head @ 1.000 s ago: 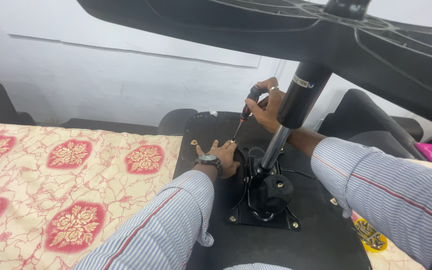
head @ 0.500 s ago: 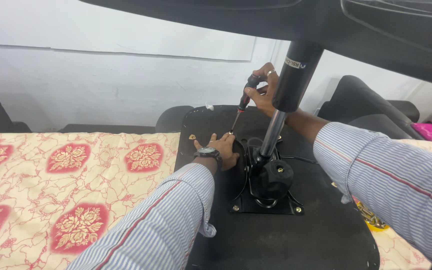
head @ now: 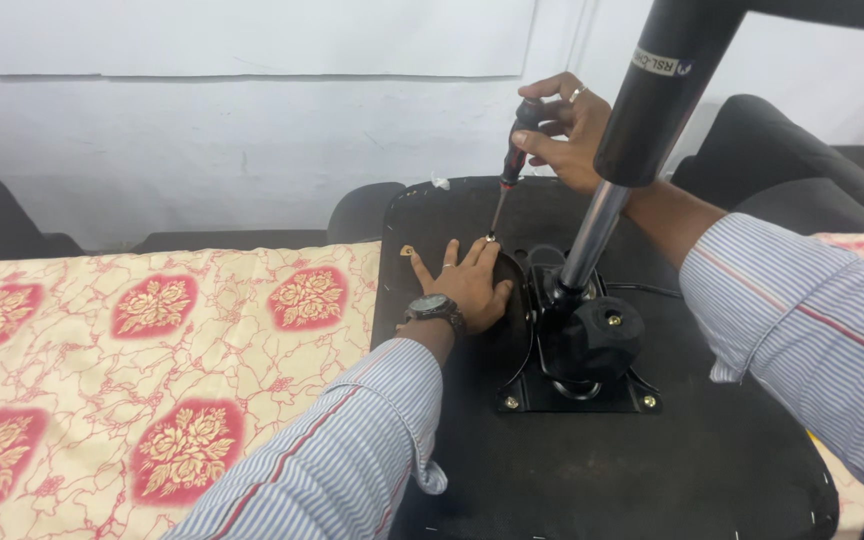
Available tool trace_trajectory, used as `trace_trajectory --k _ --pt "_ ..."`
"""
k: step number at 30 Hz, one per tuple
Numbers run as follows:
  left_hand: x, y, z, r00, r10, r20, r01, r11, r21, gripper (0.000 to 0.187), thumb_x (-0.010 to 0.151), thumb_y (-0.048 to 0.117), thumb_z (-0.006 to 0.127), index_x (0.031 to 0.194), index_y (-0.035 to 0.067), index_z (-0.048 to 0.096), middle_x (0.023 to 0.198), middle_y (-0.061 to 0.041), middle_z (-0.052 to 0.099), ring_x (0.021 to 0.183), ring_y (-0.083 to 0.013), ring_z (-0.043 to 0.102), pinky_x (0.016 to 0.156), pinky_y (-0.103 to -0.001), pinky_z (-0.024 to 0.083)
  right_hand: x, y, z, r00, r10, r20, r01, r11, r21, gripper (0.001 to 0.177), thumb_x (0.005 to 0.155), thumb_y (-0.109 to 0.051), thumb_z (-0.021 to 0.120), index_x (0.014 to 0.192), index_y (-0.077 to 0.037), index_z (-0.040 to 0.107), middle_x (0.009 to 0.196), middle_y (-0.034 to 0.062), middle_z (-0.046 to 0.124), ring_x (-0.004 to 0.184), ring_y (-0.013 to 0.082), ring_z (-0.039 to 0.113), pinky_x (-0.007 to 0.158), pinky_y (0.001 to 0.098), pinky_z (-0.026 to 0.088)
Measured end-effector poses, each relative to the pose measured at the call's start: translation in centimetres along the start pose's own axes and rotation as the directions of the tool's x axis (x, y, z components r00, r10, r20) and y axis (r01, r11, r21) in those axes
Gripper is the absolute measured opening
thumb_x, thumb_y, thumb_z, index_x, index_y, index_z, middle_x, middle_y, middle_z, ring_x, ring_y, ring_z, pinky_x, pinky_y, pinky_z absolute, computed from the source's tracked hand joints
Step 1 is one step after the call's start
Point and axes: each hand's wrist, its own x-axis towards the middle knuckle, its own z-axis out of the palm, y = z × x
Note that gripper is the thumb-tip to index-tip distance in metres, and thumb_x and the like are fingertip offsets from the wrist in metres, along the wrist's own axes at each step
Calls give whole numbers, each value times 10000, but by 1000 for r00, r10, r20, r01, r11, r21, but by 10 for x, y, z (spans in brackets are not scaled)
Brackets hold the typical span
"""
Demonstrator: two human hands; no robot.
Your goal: The person uses a screwdriver to tighten screws on the underside of an office chair, securing the gas lift cylinder to the seat base. The person repeatedly adjusts the chair and repositions the tool to access different screw locations.
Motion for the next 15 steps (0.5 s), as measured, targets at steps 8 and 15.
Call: trace_trajectory --k 8,15 --pt "-5 -1 4 996 46 -70 -43 998 50 668 975 436 434 1570 192 254 1668 0 227 1542 -370 140 1150 -775 -58 5 -4 -2 986 134 97 -160 924 348 519 919 -107 687 1393 -75 479 1281 127 649 1163 215 687 943 363 582" --pt "-5 -8 4 993 83 -80 -78 995 55 674 964 455 440 1561 184 284 1653 -21 257 1529 -377 166 1185 -719 0 12 -1 9 941 269 204 -338 768 544 557 867 -59 728 1390 -122 546 1203 82 661 1098 176 668 959 381 594"
